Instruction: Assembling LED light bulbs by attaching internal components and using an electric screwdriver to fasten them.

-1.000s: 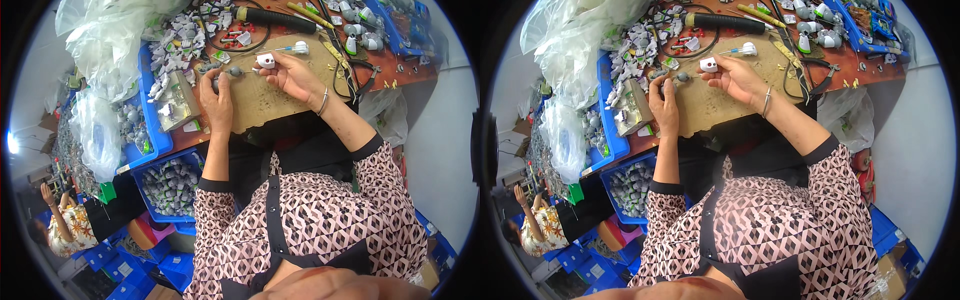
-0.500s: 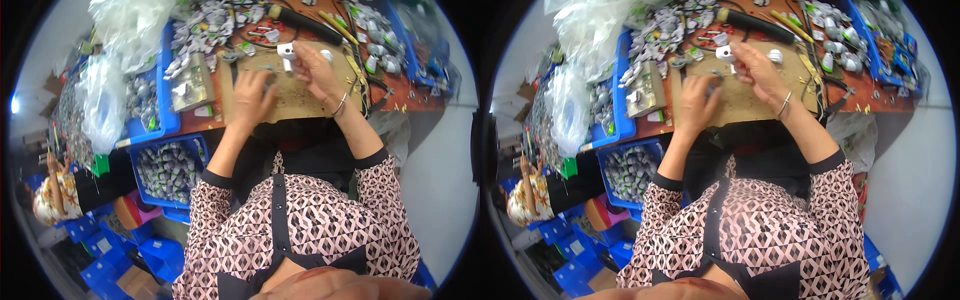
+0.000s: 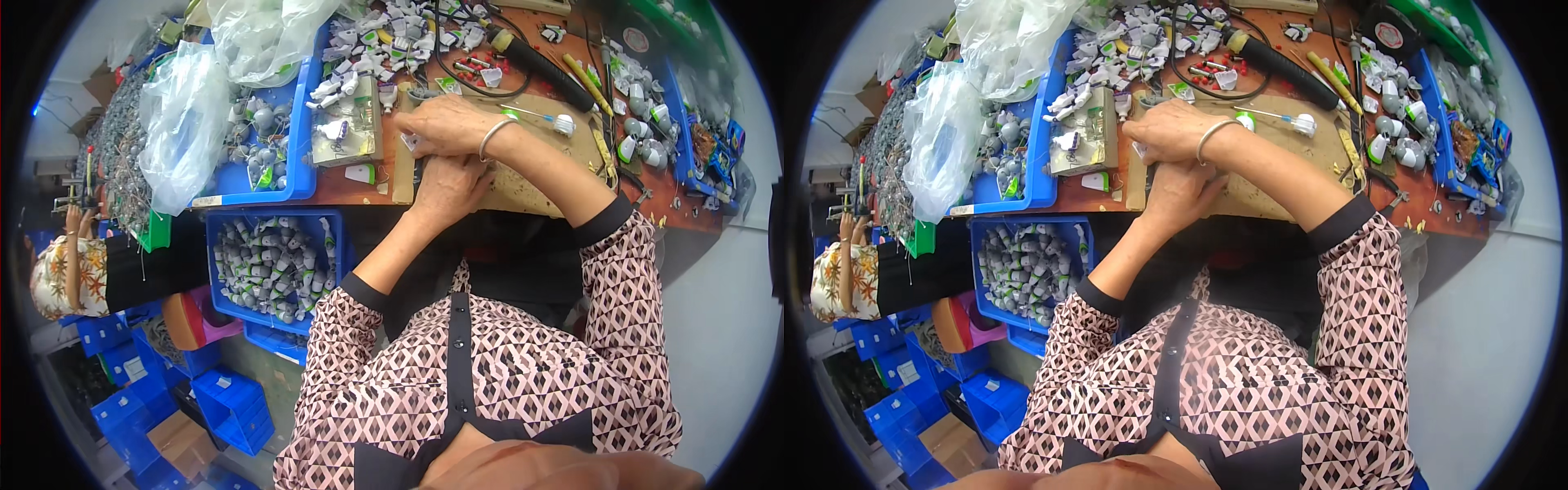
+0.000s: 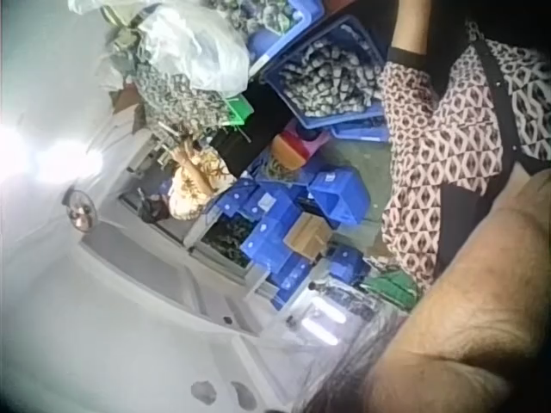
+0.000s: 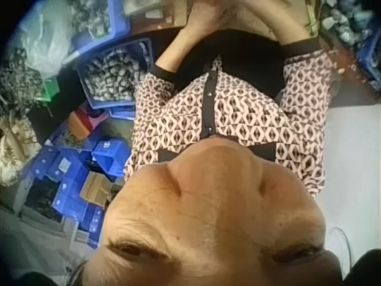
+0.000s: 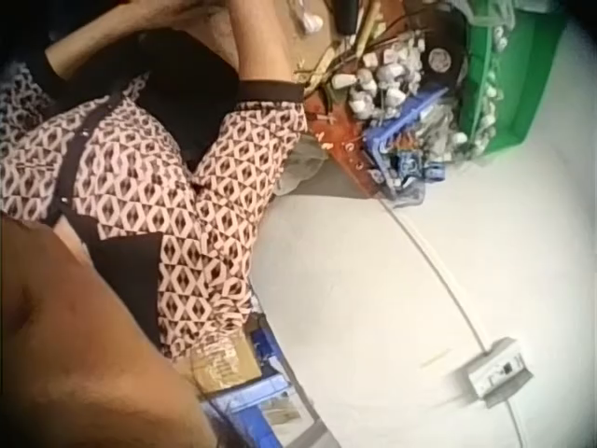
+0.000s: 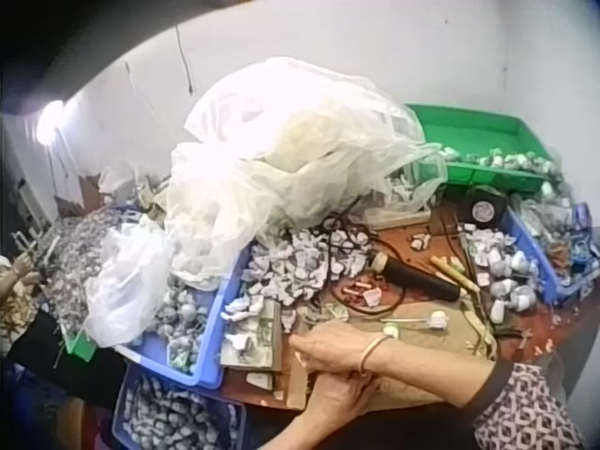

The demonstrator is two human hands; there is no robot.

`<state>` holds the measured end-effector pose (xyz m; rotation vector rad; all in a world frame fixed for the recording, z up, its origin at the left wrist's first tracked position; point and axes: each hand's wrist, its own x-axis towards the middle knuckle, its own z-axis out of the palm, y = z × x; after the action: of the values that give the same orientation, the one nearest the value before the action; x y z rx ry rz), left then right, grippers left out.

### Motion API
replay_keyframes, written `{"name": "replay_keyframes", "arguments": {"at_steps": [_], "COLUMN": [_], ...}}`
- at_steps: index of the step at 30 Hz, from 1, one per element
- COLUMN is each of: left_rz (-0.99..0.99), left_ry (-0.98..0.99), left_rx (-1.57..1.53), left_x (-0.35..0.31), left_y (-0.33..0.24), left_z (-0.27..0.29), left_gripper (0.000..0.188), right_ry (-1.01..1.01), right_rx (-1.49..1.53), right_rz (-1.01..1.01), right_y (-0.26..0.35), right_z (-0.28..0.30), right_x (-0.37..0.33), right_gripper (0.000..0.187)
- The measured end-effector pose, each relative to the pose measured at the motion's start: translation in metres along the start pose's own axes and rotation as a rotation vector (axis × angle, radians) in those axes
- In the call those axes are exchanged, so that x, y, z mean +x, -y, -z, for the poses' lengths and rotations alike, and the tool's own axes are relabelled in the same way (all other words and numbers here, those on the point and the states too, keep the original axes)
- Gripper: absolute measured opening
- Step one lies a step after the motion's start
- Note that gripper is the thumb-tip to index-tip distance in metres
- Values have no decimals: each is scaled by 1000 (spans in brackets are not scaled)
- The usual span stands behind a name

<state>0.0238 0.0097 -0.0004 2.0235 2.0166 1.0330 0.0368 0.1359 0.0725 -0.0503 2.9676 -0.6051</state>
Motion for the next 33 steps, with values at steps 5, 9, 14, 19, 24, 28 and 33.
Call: {"name": "replay_keyframes", "arguments": {"at_steps": [5,9,14,19,24,28,33], "left_rz": [-71,-36,-20,-1,13,-20,99], "left_ry": [-156,-138,-112,-82,-57,-126,-218], "left_rx": [55,-20,-72,-70,-59,-130,-183], "left_x": [7,8,12,12,14,16,6], "left_y": [-8,-13,-22,-24,-25,-20,-12], "left_z": [9,19,25,25,27,19,14], "left_gripper": [30,30,26,28,28,27,30], "right_ry": [-122,-323,-515,-553,-504,-575,-599], "right_rx": [67,135,-213,-516,-486,-271,35], "right_rz": [75,-41,-140,-82,-94,-73,-237], "right_y": [-14,-35,-54,-79,-87,-64,-28], "right_z": [5,20,42,27,28,61,57], "right_x": [-1,25,100,177,196,130,4], "right_gripper": [34,23,18,19,18,30,25]}}
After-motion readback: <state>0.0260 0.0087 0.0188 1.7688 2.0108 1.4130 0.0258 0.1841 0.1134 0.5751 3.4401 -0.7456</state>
